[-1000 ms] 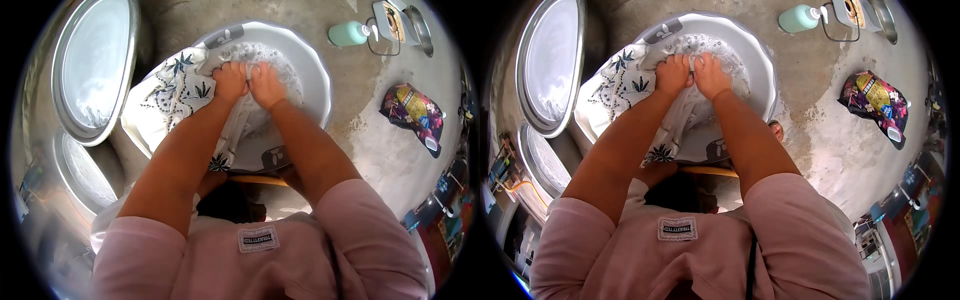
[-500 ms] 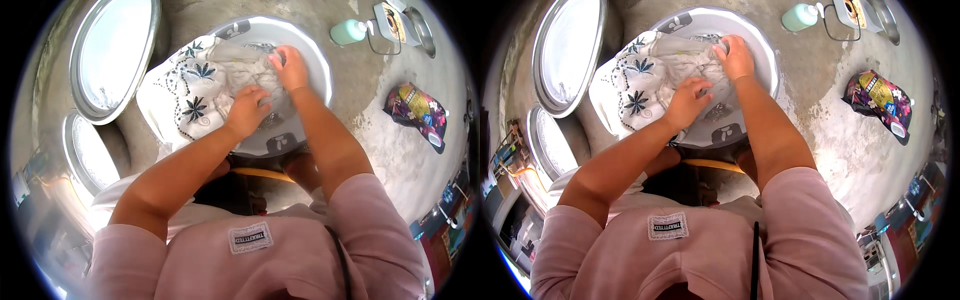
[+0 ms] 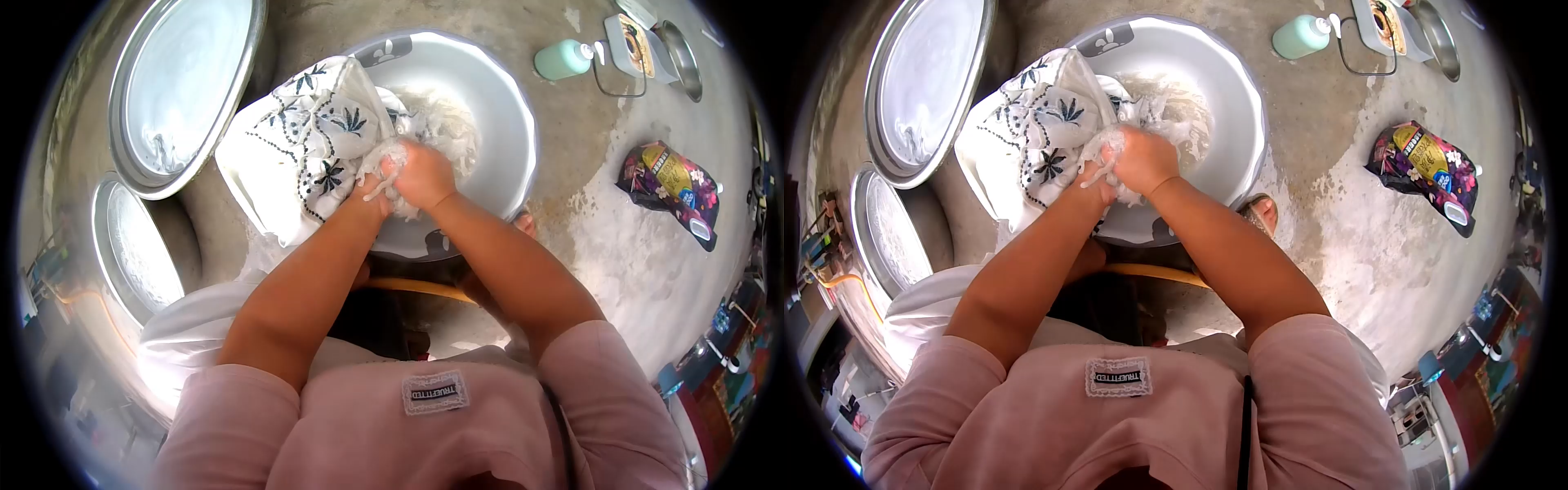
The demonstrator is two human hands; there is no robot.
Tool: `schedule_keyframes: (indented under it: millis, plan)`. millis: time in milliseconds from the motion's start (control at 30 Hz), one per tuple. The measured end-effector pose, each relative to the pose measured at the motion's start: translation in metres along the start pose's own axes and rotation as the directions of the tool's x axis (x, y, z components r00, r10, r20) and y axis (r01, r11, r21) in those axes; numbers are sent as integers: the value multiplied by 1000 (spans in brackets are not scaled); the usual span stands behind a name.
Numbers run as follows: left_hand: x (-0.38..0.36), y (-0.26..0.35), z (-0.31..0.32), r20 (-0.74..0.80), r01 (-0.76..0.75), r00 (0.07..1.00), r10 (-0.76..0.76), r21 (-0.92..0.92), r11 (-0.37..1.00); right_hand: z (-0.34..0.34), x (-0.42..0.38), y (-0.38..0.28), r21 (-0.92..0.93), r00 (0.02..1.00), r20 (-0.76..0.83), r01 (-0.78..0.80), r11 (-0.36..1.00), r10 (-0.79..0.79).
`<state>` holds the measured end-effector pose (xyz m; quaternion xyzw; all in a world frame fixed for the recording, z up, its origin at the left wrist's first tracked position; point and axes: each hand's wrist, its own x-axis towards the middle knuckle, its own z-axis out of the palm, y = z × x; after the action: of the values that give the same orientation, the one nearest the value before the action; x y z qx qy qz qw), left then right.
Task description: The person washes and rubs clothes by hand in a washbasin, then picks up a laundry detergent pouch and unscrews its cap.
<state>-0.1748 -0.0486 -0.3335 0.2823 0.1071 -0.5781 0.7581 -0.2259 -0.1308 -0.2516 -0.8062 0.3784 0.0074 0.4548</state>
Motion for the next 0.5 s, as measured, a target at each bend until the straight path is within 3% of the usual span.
schedule_keyframes:
  millis: [33, 67, 100, 167, 200, 233, 300, 333, 367, 400, 433, 500]
  plan:
    - [5, 9, 9, -185, 175, 970, -159, 76, 982, -6, 27, 9, -182, 984, 49, -161, 970, 173]
    - [11, 13, 18, -372, 358, 880, -294, 117, 926, -18, 53, 18, -305, 974, 43, -198, 931, 221]
    - [8, 12, 24, -375, 375, 874, -309, 115, 920, -26, 67, 30, -419, 958, 43, -242, 875, 285]
    - [-5, 16, 30, -541, 476, 798, -266, 294, 829, -38, 85, 61, -626, 992, -85, 20, 779, -94]
    - [-7, 19, 29, -585, 450, 799, -139, 429, 783, -44, 89, 71, -387, 985, -103, 88, 918, -138]
    - [-6, 19, 29, -581, 443, 802, -138, 425, 789, -30, 87, 76, -395, 985, -100, 93, 914, -144]
    - [-6, 23, 57, -715, 549, 661, -228, 255, 796, 8, 70, 88, -395, 882, -440, -23, 918, -167]
    - [-5, 23, 54, -711, 550, 662, -237, 246, 798, 16, 59, 87, -194, 962, -270, -6, 981, -47]
    - [-3, 28, 44, -500, 500, 783, -370, 152, 853, 24, 45, 80, 22, 997, -72, -35, 999, 36]
    - [2, 33, 33, -246, 467, 862, -444, 45, 883, 21, 22, 52, 136, 992, -105, -59, 989, 73]
    - [6, 31, 22, -246, 465, 863, -442, 44, 884, 12, 2, 20, 250, 985, -128, -79, 965, 114]
    - [5, 12, -13, -157, 228, 966, -206, 140, 963, 9, -20, -11, 273, 994, -84, -39, 961, 64]
